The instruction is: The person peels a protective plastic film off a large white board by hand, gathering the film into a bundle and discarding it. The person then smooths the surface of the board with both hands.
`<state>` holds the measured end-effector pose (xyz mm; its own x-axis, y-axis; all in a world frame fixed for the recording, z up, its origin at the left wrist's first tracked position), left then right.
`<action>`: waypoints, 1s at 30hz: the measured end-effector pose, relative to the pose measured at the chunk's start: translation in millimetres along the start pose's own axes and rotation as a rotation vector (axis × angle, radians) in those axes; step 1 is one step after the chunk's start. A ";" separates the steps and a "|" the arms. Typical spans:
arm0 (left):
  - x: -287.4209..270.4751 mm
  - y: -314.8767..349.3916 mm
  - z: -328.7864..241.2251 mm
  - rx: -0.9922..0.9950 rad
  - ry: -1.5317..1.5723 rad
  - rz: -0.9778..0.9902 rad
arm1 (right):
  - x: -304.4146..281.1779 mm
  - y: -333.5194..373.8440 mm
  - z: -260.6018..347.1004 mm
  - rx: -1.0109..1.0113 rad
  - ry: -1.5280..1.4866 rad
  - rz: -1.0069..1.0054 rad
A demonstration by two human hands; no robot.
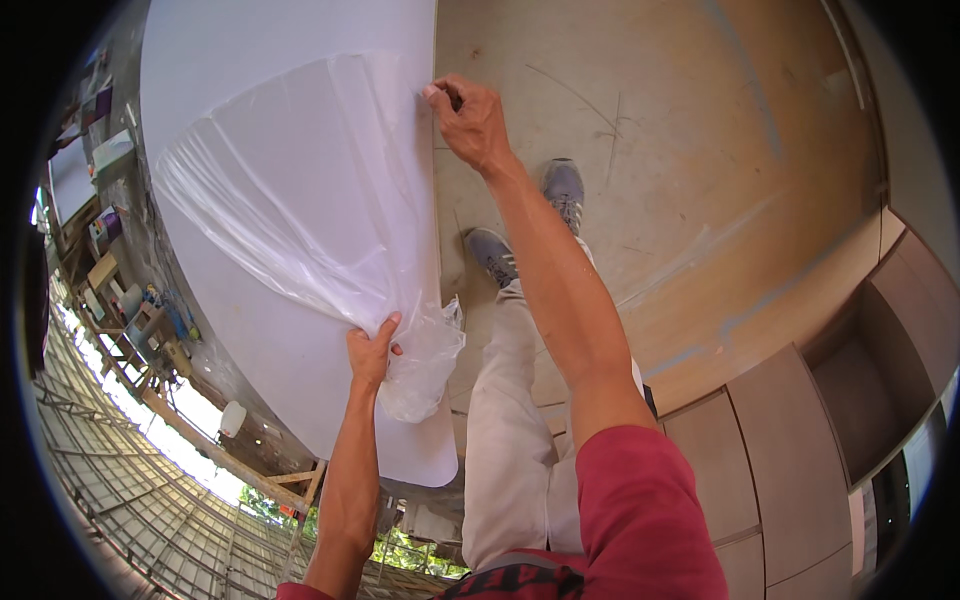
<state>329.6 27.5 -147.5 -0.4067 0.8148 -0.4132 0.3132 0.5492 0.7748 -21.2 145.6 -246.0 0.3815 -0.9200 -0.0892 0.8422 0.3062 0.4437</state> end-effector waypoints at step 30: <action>3.0 0.1 -3.4 -0.005 -0.090 -0.014 | -4.2 -44.6 -9.0 -0.014 -0.200 -0.263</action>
<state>325.4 29.4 -147.0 -0.3325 0.8206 -0.4648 0.3041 0.5598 0.7708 -56.9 138.0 -273.5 0.0689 -0.9974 -0.0218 0.9077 0.0536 0.4163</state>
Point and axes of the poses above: each hand's wrist, its own y-axis away from the middle knuckle, its own x-axis out of the palm, z = x × y, the point moved 5 cm from there along -y, towards the middle knuckle, and after that the axes turned 3 degrees about x, right-handed, at the moved point
